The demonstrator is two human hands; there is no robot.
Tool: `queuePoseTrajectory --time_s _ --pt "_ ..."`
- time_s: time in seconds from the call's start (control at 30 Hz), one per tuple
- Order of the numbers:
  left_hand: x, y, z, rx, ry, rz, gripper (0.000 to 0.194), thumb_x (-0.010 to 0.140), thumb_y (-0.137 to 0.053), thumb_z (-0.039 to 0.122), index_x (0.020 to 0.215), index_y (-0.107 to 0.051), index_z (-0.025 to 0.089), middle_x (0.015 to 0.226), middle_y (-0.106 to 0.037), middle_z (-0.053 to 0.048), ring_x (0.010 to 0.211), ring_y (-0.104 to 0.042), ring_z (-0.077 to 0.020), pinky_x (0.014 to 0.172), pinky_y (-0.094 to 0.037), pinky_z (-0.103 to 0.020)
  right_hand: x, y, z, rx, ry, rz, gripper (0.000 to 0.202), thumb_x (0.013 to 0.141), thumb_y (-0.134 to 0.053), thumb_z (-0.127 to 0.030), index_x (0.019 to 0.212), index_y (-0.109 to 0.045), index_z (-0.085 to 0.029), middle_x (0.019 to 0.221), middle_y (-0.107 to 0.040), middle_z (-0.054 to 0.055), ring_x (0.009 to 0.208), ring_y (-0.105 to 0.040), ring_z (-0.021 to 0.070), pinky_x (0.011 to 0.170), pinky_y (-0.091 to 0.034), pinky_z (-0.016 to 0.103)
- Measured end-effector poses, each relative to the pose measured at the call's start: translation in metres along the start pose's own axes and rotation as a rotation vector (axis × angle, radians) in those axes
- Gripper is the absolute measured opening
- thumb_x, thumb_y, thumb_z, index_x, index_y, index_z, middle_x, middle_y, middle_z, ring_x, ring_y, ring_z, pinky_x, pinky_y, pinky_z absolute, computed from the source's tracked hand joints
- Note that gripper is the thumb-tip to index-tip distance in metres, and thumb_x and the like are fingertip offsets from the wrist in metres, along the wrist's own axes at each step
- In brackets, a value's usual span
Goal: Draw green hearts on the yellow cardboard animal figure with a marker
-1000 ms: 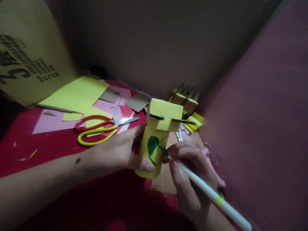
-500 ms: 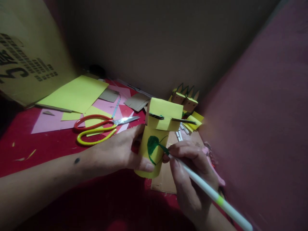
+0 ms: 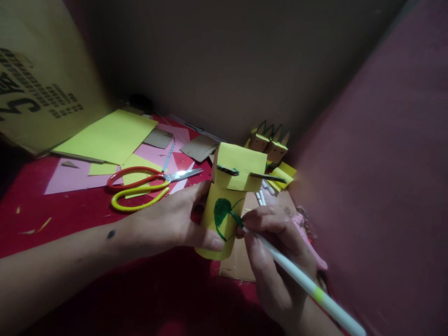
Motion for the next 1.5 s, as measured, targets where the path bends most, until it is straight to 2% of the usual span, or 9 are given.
queuePoseTrajectory --time_s 0.17,0.27,0.47,0.7,0.9,1.1,1.3,1.4,1.5 --pt "-0.0010 -0.0010 0.0046 0.042 0.005 -0.007 0.056 0.070 -0.093 0.027 0.121 -0.070 0.022 0.117 -0.078 -0.005 0.108 -0.072 -0.0302 0.084 -0.056 -0.035 -0.0010 -0.0003 -0.0001 -0.008 0.000 0.038 0.028 0.089 -0.057 0.000 0.102 -0.066 -0.023 0.086 -0.063 0.000 0.077 -0.064 0.0139 0.066 -0.057 0.026" --pt "-0.0011 -0.0004 0.0027 0.036 0.001 0.005 0.059 0.069 -0.094 0.027 0.122 -0.069 0.021 0.116 -0.078 -0.005 0.107 -0.071 -0.0295 0.084 -0.056 -0.034 -0.0017 0.0002 -0.0007 -0.009 -0.007 0.031 0.028 0.089 -0.057 -0.001 0.102 -0.066 -0.024 0.086 -0.064 0.001 0.077 -0.065 0.0155 0.065 -0.057 0.028" --pt "0.0003 -0.0003 -0.0036 -0.020 -0.034 -0.018 0.065 0.070 -0.095 0.026 0.128 -0.066 0.024 0.113 -0.077 -0.003 0.107 -0.071 -0.0288 0.082 -0.055 -0.034 -0.0032 0.0009 -0.0013 0.003 -0.036 -0.042 0.027 0.089 -0.057 0.000 0.101 -0.064 -0.024 0.087 -0.063 0.001 0.076 -0.064 0.0154 0.066 -0.056 0.029" --pt "0.0006 -0.0001 -0.0011 0.036 -0.029 0.023 0.067 0.069 -0.095 0.027 0.129 -0.066 0.026 0.111 -0.075 0.000 0.106 -0.068 -0.0270 0.081 -0.053 -0.033 -0.0092 0.0035 -0.0031 0.010 -0.099 -0.124 0.028 0.091 -0.059 0.001 0.103 -0.066 -0.024 0.095 -0.068 0.001 0.086 -0.068 0.0150 0.076 -0.056 0.029" --pt "-0.0018 -0.0019 0.0031 -0.014 0.006 0.016 0.058 0.069 -0.094 0.023 0.120 -0.068 0.024 0.101 -0.074 0.000 0.103 -0.071 -0.0273 0.081 -0.054 -0.034 -0.0062 0.0036 -0.0021 0.003 -0.038 -0.050 0.032 0.087 -0.057 0.002 0.104 -0.064 -0.023 0.091 -0.063 -0.001 0.079 -0.064 0.0118 0.072 -0.054 0.025" --pt "-0.0019 -0.0032 0.0048 -0.035 0.006 0.009 0.058 0.068 -0.094 0.021 0.119 -0.068 0.025 0.102 -0.075 0.001 0.103 -0.071 -0.0259 0.078 -0.054 -0.031 -0.0048 0.0040 -0.0019 0.012 -0.062 -0.068 0.031 0.088 -0.057 0.002 0.104 -0.065 -0.023 0.090 -0.063 -0.001 0.078 -0.064 0.0119 0.071 -0.053 0.026" --pt "-0.0020 -0.0026 0.0051 0.040 0.000 0.039 0.061 0.068 -0.096 0.030 0.121 -0.067 0.025 0.113 -0.075 -0.001 0.106 -0.069 -0.0275 0.078 -0.053 -0.033 -0.0074 0.0056 -0.0033 0.040 -0.087 -0.138 0.026 0.092 -0.059 0.000 0.103 -0.066 -0.023 0.093 -0.066 0.001 0.085 -0.067 0.0147 0.073 -0.054 0.029" --pt "-0.0022 -0.0025 0.0049 0.030 0.013 0.029 0.062 0.068 -0.096 0.030 0.123 -0.067 0.026 0.106 -0.075 0.000 0.105 -0.070 -0.0277 0.078 -0.053 -0.033 -0.0062 0.0054 -0.0020 0.029 -0.087 -0.092 0.028 0.090 -0.059 0.001 0.103 -0.066 -0.023 0.094 -0.066 0.000 0.085 -0.066 0.0140 0.072 -0.054 0.028" --pt "-0.0019 -0.0018 0.0044 0.048 0.021 0.037 0.065 0.068 -0.096 0.030 0.125 -0.066 0.026 0.113 -0.076 -0.002 0.110 -0.070 -0.0300 0.082 -0.054 -0.035 -0.0042 0.0056 -0.0002 -0.021 -0.043 -0.003 0.027 0.087 -0.060 0.001 0.099 -0.066 -0.022 0.092 -0.065 0.001 0.087 -0.064 0.0152 0.074 -0.054 0.029"
Point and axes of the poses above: each hand's wrist, its own x-axis towards the middle knuckle, its own y-axis out of the back of the hand, z = x × y, the point moved 2 cm from there along x, towards the middle knuckle
